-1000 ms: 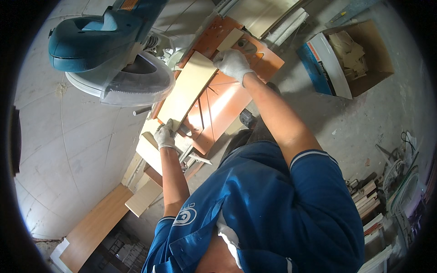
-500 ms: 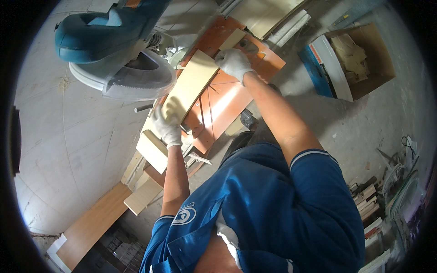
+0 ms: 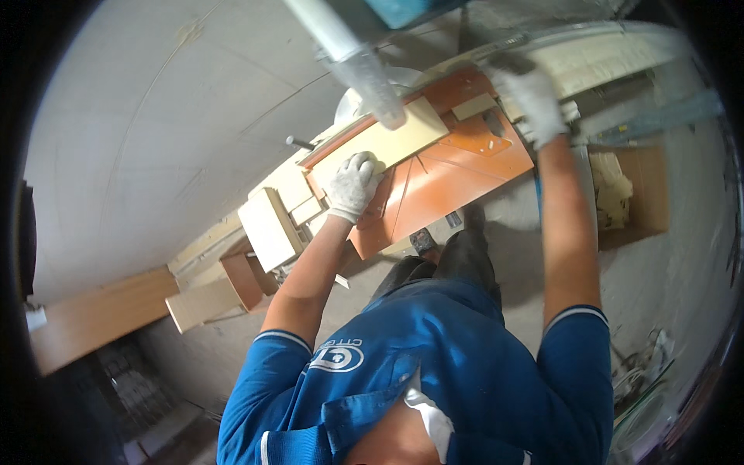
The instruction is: The person uses a miter saw to cut a light-colored wooden plank into smaller pieces. They position the wood, lower the saw blade to make cuts, and then remove the cut pieces, placing them aside.
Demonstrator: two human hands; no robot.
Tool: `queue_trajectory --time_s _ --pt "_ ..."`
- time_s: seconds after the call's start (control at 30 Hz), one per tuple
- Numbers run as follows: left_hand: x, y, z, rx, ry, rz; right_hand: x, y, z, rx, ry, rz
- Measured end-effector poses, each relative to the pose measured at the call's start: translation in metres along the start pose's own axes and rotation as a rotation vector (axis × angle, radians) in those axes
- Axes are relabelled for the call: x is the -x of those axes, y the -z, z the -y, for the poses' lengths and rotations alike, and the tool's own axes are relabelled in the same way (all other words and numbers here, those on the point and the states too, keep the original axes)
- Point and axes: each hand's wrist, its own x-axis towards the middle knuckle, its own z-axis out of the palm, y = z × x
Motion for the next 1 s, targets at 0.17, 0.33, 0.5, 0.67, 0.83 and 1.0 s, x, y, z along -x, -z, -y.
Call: queue_trajectory --time_s 0.17,0.33,0.5,0.67,0.83,1.0 --pt "0.028 0.022 0.019 -0.037 -0.146 -0.030 0.038 0.047 0.125 -0.118 0.450 -0.113" --pt "0.040 0.026 0.009 -0.163 0.010 0.204 0.064 0.051 0.209 -0.060 0.566 -0.029" --pt "0.041 0.034 0.000 -0.145 -0.049 -0.045 0.063 0.035 0.256 0.009 0.494 0.155" --pt "0.053 0.055 0.009 -0.089 -0.063 0.025 0.069 0.014 0.331 0.028 0.120 0.757" --pt "0.059 0.056 0.024 -0.062 -0.052 -0.036 0.064 -0.057 0.336 0.148 0.254 0.445" --pt "0.069 0.050 0.041 -0.022 -0.053 -0.029 0.073 -0.093 0.315 0.214 0.244 0.430"
